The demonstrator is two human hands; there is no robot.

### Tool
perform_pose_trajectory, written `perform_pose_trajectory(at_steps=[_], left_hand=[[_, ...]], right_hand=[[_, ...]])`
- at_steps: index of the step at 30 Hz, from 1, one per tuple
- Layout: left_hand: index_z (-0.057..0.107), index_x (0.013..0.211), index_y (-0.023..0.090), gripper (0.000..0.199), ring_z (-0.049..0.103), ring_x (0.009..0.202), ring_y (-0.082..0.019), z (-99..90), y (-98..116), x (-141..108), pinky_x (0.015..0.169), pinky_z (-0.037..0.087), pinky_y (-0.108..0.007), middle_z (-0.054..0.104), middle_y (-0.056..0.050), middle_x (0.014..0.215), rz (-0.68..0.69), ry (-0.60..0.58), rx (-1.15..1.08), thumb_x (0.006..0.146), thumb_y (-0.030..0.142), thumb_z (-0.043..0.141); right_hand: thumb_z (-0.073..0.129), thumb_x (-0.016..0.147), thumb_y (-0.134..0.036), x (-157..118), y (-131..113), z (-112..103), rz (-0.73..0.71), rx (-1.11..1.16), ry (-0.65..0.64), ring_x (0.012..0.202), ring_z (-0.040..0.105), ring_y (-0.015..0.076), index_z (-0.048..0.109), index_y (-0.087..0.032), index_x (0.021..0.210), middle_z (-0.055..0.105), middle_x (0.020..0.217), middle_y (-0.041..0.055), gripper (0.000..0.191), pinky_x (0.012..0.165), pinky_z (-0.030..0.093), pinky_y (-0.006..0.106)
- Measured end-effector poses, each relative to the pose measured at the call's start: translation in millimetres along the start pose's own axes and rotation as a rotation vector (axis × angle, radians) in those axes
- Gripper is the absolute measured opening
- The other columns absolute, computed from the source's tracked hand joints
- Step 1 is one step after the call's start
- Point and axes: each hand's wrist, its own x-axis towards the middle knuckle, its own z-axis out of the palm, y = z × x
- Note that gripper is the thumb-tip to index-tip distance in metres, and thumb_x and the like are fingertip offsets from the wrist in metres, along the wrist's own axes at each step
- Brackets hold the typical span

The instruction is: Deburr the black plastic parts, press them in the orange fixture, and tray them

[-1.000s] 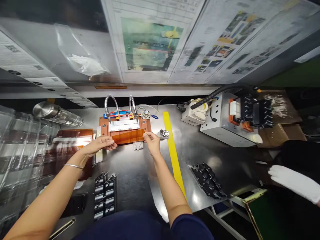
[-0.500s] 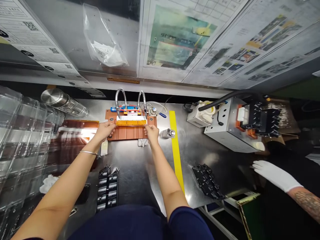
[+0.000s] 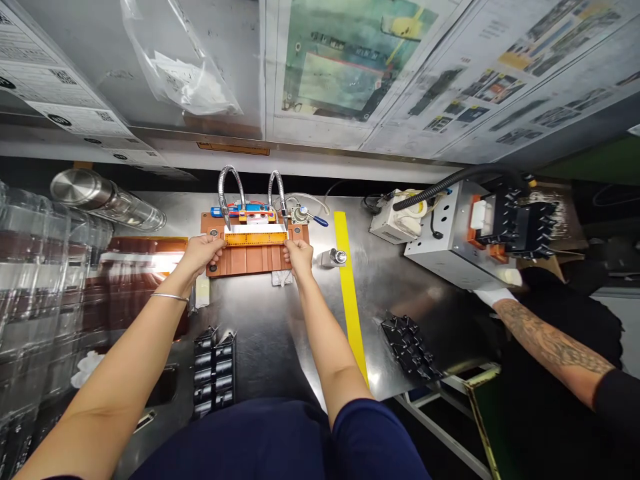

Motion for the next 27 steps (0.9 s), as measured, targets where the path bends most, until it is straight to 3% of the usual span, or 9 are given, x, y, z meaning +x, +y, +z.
perform_pose_trajectory(at_steps=[18,24,27], left_hand=[[0.048,0.051,0.018,0.013,0.038,0.032,-0.007,1.3,2,-4,0.031,0.029,-0.017,0.048,0.005,0.039,0.019,0.037,0.012,0.059,0.017,0.058],[0.053,0.054,0.016,0.015,0.045,0.033,-0.008,-5.3,-2,0,0.035,0.039,-0.019,0.054,0.002,0.042,-0.003,-0.038,-0.005,0.065,0.016,0.063],[0.055,0.056,0.014,0.017,0.051,0.037,-0.009,-8.9,-3,-2,0.039,0.045,-0.019,0.057,0.000,0.045,-0.016,-0.081,-0.084,0.066,0.015,0.068]], right_hand=[[0.066,0.074,-0.016,1,-3,-1,0.097,-0.025,-0.021,0.031,0.042,0.0041,0.046,-0.018,0.056,0.053,0.040,-0.0070,0.026,0.031,0.031,0.014],[0.074,0.073,-0.023,11,-10,-21,0.193,-0.081,-0.129,0.033,0.049,0.0068,0.051,-0.016,0.058,0.058,0.043,-0.0015,0.029,0.032,0.038,0.016],[0.072,0.076,-0.027,-8,-4,-32,0.151,-0.080,-0.136,0.037,0.049,0.0050,0.051,-0.016,0.064,0.059,0.050,-0.0034,0.027,0.035,0.040,0.015]])
